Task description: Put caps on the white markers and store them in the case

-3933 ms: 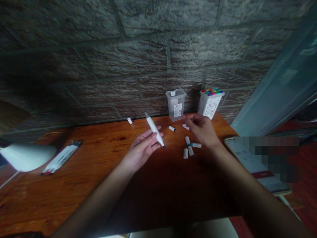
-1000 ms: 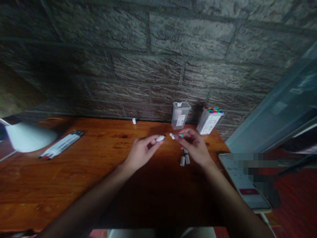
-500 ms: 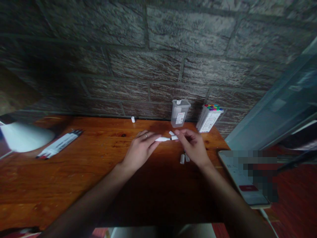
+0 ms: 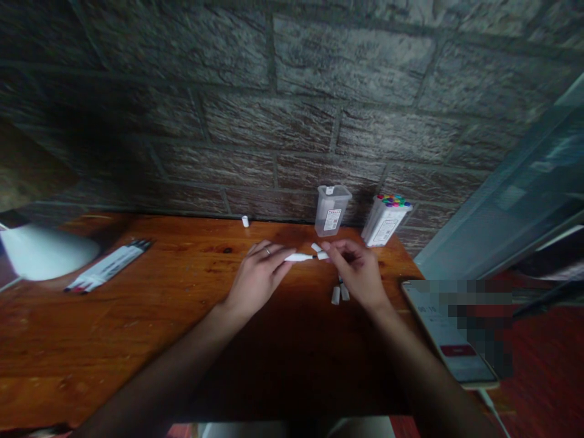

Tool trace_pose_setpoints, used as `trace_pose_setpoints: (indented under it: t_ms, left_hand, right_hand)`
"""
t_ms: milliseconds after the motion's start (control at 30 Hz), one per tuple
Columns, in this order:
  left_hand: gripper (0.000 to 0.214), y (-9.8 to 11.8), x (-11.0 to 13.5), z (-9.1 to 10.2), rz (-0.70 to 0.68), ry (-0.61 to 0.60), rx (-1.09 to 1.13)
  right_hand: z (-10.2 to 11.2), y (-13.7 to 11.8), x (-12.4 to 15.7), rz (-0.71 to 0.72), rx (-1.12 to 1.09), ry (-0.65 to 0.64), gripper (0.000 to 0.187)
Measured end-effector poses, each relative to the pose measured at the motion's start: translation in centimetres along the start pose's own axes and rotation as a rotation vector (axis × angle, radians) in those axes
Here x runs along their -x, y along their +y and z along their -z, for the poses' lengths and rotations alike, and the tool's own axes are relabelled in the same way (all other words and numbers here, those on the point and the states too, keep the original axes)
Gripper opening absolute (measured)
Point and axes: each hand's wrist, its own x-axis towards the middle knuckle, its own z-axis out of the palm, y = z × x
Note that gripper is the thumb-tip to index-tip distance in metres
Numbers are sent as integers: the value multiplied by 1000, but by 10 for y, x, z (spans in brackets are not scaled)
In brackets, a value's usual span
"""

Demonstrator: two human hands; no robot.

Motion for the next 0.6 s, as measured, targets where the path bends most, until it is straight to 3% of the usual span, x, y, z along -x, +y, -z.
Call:
trace_pose_setpoints:
  t_ms: [267, 433, 600]
  left_hand:
    - [26, 0, 2, -1, -31, 1, -56]
    - [22, 8, 0, 5, -58, 115, -211]
    - [17, 17, -1, 7, -50, 161, -336]
  right_hand:
    - [-11, -1, 8, 17, -42, -137, 23]
    - [-14, 2, 10, 9, -89, -324, 23]
    - [-21, 4, 14, -63, -118, -349, 26]
